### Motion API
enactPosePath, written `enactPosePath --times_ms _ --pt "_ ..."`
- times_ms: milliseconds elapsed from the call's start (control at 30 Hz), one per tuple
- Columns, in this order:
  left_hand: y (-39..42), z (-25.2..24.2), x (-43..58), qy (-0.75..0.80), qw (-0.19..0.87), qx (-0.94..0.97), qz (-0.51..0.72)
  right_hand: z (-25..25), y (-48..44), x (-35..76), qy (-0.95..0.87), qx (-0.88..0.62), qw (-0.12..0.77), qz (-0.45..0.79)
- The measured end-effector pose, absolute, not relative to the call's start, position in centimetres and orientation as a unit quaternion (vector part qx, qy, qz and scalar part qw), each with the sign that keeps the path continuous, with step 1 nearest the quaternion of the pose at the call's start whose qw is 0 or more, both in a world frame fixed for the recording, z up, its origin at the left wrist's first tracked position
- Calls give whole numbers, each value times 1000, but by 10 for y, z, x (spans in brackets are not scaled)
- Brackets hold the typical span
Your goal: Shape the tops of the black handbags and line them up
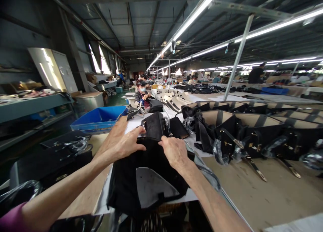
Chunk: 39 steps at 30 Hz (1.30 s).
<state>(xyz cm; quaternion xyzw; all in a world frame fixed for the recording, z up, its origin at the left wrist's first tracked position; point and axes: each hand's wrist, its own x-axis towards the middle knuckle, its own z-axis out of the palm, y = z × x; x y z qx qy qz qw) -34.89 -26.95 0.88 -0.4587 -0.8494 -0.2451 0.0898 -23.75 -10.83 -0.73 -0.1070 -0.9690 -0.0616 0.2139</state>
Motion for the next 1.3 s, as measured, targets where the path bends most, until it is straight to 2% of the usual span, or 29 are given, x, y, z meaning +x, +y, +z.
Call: enactPosePath --times_ms 67,200,567,800,867,1000,1067,1200,1300 --pt "-280 7 -351 -859 100 -457 -208 -6 -103 -231 -967 -98 224 -73" --pt "-286 0 -362 -869 55 -464 -164 -9 -97 -224 -966 -82 236 -71" --pt "-279 -4 -373 -826 -28 -501 -258 -18 -90 -228 -967 -75 236 -61" --pt "-276 4 -366 -830 -18 -497 -252 -10 -107 -240 -969 -68 226 -70" --pt "-280 11 -357 -847 -6 -479 -230 -9 -110 -244 -971 -78 208 -85" --pt "-291 29 -325 -914 45 -394 -84 -10 -108 -241 -966 -93 215 -111" --pt "-295 36 -313 -931 35 -360 -41 -9 -104 -234 -963 -98 223 -115" --pt "-293 35 -321 -921 -10 -384 -66 0 -99 -213 -962 -93 225 -123" --pt "-277 27 -342 -897 5 -434 -83 4 -101 -199 -961 -95 219 -138"
